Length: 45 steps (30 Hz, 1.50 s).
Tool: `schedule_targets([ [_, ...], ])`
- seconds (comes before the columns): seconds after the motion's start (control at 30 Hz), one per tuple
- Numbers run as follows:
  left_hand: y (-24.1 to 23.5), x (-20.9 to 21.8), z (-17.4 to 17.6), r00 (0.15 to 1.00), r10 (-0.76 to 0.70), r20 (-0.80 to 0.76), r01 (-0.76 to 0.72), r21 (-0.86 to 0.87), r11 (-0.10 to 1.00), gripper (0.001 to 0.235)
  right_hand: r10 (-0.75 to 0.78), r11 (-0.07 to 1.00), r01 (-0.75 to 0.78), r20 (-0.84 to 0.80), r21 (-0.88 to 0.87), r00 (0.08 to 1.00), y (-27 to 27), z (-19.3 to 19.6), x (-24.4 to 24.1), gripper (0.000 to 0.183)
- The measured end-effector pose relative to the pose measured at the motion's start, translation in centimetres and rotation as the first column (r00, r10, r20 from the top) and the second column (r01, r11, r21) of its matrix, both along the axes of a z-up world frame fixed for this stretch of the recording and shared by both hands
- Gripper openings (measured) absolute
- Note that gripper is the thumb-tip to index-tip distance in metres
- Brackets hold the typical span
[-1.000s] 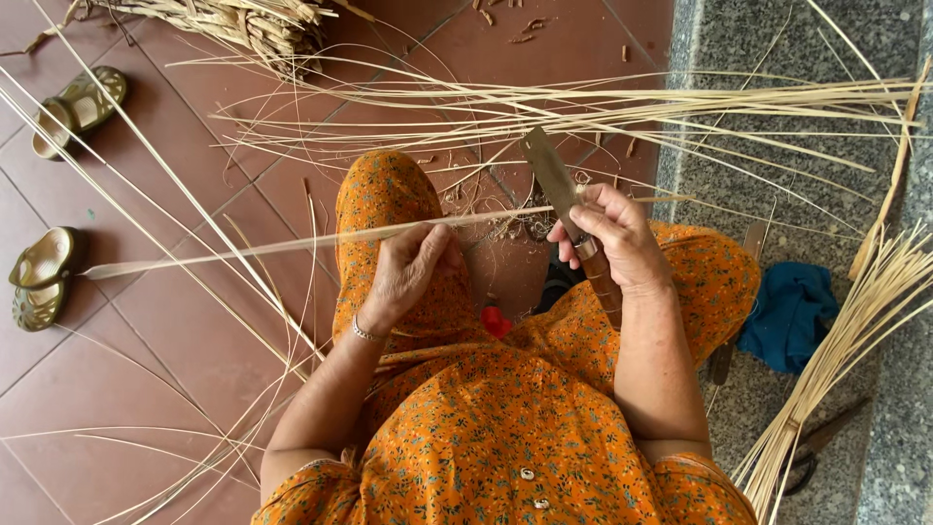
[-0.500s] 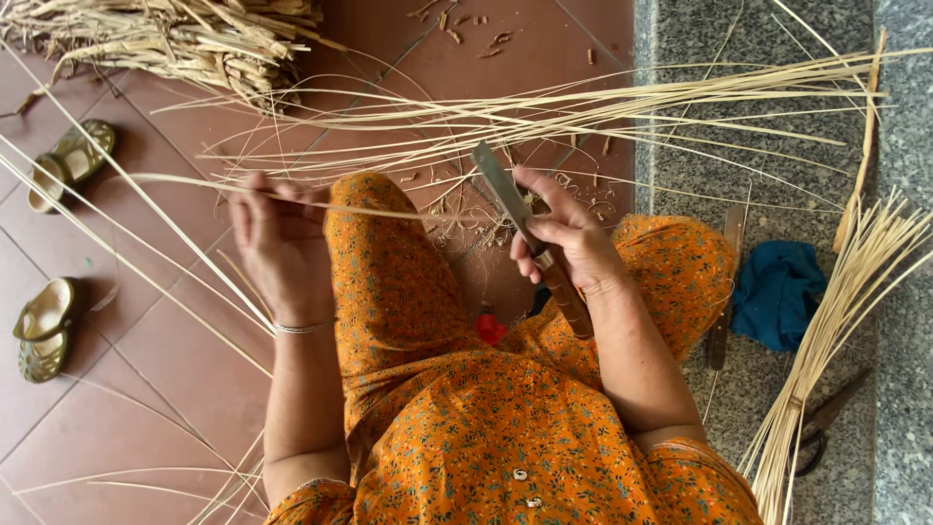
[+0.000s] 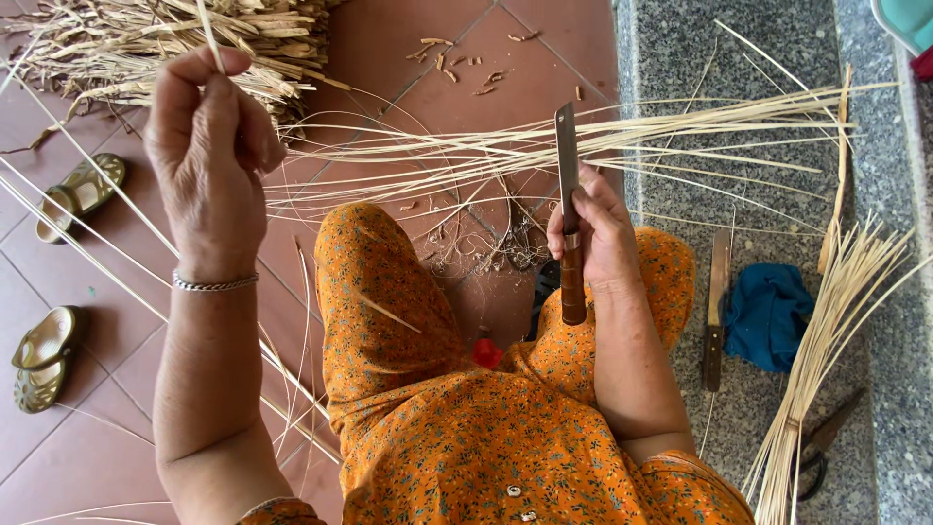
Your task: The person sits on the floor and uses a knife to split long bamboo strips into thinner strands. They hold the strips with one hand and scrape the knife along the length to separate the fibers, discarding the resulting pieces onto the floor.
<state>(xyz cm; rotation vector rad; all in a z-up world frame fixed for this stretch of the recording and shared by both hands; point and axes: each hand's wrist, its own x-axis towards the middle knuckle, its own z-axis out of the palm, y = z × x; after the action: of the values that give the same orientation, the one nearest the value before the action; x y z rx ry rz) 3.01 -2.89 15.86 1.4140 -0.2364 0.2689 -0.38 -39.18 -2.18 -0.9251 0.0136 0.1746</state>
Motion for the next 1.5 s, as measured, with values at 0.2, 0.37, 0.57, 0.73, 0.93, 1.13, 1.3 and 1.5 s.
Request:
schedule_targets([
  [0.2,3.1,-0.9,3.1,0.882,0.143,0.449,-0.465,0.780,0.418,0.010,0.143,0.989,-0.146,0.100,0.022,0.985,1.8,0.0,0.7,0.043],
  [0.37,4.0,-1.4,-3.5,0.949,0.108,0.297,-0.316,0.883,0.348,0.003,0.272,0.959,-0.270,0.012,-0.084,0.962,4.6,1.4,0.8,0.044],
  [0.57,1.9,-6.1,-14.4,0.926,0.152,-0.344,0.093,0.601,0.794,0.015,0.594,0.804,-0.590,-0.144,0.078,0.791,10.4,2.5,0.7,0.061],
  [0.73,1.4,-9.0,-17.0,0.941,0.111,-0.321,0.051,0.455,0.889,0.019,0.701,0.714,-0.694,-0.102,0.099,0.706,14.6,2.2,1.1,0.034],
  [0.93,2.6,-10.1,-16.4,0.940,0.142,-0.310,-0.007,0.399,0.917,0.018,0.714,0.696,-0.717,-0.147,0.043,0.685,17.8,1.6,0.8,0.026],
  [1.13,3.6,-10.3,-15.8,0.932,0.164,-0.323,-0.031,0.380,0.925,0.013,0.766,0.640,-0.766,-0.128,0.062,0.630,19.5,0.3,0.9,0.024],
  [1.3,3.7,-10.2,-15.1,0.966,0.145,-0.216,-0.002,0.551,0.834,0.015,0.778,0.621,-0.744,-0.076,0.247,0.624,19.0,-1.7,0.8,0.021],
  [1.5,3.9,-10.6,-14.9,0.966,0.138,-0.217,0.026,0.615,0.788,0.009,0.759,0.617,-0.667,-0.093,0.418,0.644,15.9,-3.7,2.4,0.015],
])
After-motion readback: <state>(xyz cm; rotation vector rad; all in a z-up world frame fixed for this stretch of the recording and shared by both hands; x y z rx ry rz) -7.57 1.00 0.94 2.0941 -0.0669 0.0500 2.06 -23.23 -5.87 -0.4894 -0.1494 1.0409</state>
